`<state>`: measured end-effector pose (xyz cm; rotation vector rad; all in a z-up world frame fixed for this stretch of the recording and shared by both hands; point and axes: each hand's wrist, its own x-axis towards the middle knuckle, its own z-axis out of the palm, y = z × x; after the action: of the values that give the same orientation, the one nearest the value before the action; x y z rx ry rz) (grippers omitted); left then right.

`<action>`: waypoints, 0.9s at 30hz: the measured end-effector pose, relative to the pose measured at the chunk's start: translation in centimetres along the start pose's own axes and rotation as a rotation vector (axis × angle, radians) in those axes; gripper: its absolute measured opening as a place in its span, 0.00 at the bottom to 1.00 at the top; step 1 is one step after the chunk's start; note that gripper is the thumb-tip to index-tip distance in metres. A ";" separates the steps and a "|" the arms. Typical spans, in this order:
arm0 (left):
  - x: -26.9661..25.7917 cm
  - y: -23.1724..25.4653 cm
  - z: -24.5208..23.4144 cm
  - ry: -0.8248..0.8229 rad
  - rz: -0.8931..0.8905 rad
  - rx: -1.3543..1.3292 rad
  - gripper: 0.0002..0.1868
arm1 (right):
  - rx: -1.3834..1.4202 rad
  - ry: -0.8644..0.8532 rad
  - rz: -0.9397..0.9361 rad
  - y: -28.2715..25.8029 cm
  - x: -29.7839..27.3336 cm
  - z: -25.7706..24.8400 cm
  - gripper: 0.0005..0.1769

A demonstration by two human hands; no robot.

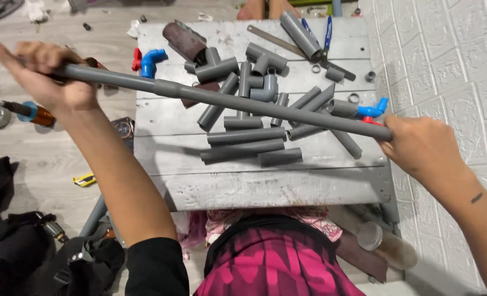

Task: Assembling a structure using various PVC pipe segments and connectors on a low wooden surface.

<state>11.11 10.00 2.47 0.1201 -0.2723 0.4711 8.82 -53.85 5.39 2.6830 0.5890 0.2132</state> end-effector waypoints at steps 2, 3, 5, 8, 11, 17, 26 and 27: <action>0.2 -1.9 0.0 0.160 0.038 0.103 0.22 | -0.035 0.116 0.025 0.8 -0.1 0.4 0.14; 0.0 -2.8 -0.1 0.340 0.081 0.209 0.24 | -0.068 0.213 0.042 1.2 -0.3 0.5 0.14; -0.2 -4.6 1.1 0.436 0.102 0.235 0.24 | -0.114 0.309 0.068 2.3 0.5 0.7 0.31; -0.3 -6.5 1.1 0.526 0.184 0.184 0.24 | -0.218 0.412 0.087 3.6 1.8 1.5 0.49; -0.4 -7.0 2.9 0.305 0.159 -0.107 0.22 | -0.233 0.435 0.094 4.4 2.2 2.0 0.50; -1.2 -6.5 2.5 -0.156 -0.063 -0.362 0.21 | -0.183 0.204 0.061 4.3 1.2 1.3 0.47; -3.2 -10.6 2.4 -0.190 0.013 -0.194 0.20 | 0.028 -0.311 0.114 2.2 1.1 0.5 0.10; -3.4 -11.8 3.0 -0.161 -0.048 -0.009 0.21 | 0.141 -0.161 0.086 2.3 1.4 1.3 0.08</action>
<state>13.00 -2.45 3.71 0.1558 -0.4287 0.4130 11.19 -55.58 5.24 2.8300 0.4558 -0.0229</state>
